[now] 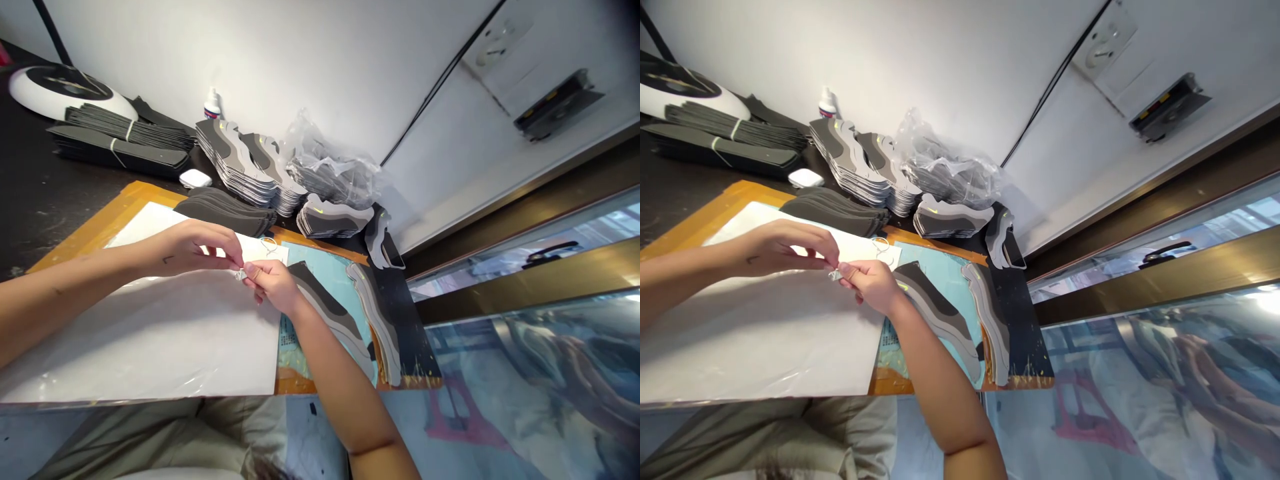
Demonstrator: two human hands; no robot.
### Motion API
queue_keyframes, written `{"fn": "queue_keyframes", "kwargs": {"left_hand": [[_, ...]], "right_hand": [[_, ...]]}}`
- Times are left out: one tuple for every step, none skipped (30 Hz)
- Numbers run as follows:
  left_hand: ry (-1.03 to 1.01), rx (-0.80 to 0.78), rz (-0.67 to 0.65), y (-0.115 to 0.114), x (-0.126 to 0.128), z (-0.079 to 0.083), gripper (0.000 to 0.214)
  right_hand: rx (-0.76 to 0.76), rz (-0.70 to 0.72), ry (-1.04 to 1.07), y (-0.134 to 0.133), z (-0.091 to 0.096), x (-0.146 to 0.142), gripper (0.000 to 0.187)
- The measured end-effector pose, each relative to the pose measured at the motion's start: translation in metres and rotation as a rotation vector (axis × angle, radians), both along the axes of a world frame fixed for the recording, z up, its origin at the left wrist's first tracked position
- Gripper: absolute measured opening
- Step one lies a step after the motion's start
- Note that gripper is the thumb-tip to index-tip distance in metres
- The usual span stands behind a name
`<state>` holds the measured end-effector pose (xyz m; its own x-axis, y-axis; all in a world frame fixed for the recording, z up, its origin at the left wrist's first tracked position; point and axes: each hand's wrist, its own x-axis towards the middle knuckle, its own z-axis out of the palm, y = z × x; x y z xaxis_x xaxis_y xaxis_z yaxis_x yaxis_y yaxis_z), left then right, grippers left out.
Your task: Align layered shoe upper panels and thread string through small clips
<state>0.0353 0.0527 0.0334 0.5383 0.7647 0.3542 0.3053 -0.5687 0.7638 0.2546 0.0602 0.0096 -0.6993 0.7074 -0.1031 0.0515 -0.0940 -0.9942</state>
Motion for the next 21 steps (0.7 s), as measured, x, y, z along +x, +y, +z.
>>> {"fn": "queue_keyframes", "kwargs": {"left_hand": [[0.034,0.037,0.013,0.000,-0.001,0.001,0.022],[0.065,0.067,0.008,0.000,-0.002,0.001,0.021],[0.095,0.086,-0.015,0.001,-0.004,0.002,0.021],[0.123,0.092,-0.046,0.002,-0.005,0.002,0.020],[0.148,0.090,-0.076,0.003,-0.006,0.002,0.019],[0.168,0.084,-0.102,0.004,-0.007,0.002,0.018],[0.183,0.076,-0.122,0.005,-0.007,0.002,0.017],[0.196,0.063,-0.135,0.005,-0.007,0.002,0.016],[0.202,0.048,-0.143,0.004,-0.006,0.002,0.016],[0.205,0.031,-0.146,0.003,-0.005,0.002,0.016],[0.207,0.014,-0.138,0.001,-0.003,0.001,0.016],[0.209,0.002,-0.120,-0.001,0.000,0.001,0.017],[0.211,0.000,-0.095,-0.003,0.002,0.001,0.017],[0.216,0.005,-0.066,-0.005,0.004,0.000,0.016],[0.224,0.016,-0.040,-0.006,0.005,0.000,0.016],[0.240,0.027,-0.022,-0.007,0.006,0.000,0.016],[0.263,0.039,-0.009,-0.008,0.007,-0.001,0.016],[0.290,0.052,0.002,-0.009,0.008,-0.001,0.015],[0.320,0.068,0.014,-0.009,0.008,-0.001,0.015],[0.350,0.088,0.027,-0.010,0.009,0.000,0.015],[0.376,0.112,0.040,-0.011,0.009,0.000,0.014]], "right_hand": [[0.010,-0.014,-0.011,0.001,-0.001,0.000,0.062],[0.014,-0.022,-0.022,0.001,-0.001,0.000,0.062],[0.012,-0.023,-0.031,0.001,-0.002,0.000,0.061],[0.003,-0.017,-0.036,0.002,-0.002,-0.001,0.060],[-0.010,-0.004,-0.037,0.002,-0.002,-0.001,0.059],[-0.026,0.013,-0.036,0.001,-0.002,-0.001,0.058],[-0.046,0.034,-0.035,0.001,-0.002,0.000,0.057],[-0.067,0.057,-0.035,0.002,-0.001,0.000,0.056],[-0.087,0.082,-0.036,0.002,-0.001,0.001,0.056],[-0.105,0.107,-0.040,0.002,-0.001,0.001,0.056],[-0.119,0.126,-0.044,0.003,-0.001,0.002,0.056],[-0.130,0.137,-0.047,0.003,-0.001,0.003,0.056],[-0.136,0.140,-0.049,0.004,-0.001,0.004,0.055],[-0.137,0.138,-0.049,0.005,-0.001,0.005,0.055],[-0.136,0.132,-0.043,0.005,-0.001,0.006,0.054],[-0.131,0.125,-0.033,0.005,-0.001,0.006,0.054],[-0.122,0.121,-0.023,0.006,-0.001,0.006,0.055],[-0.109,0.120,-0.015,0.005,-0.001,0.006,0.055],[-0.096,0.121,-0.013,0.005,-0.001,0.006,0.056],[-0.084,0.122,-0.018,0.004,-0.001,0.006,0.056],[-0.072,0.120,-0.029,0.004,-0.001,0.005,0.056]]}}
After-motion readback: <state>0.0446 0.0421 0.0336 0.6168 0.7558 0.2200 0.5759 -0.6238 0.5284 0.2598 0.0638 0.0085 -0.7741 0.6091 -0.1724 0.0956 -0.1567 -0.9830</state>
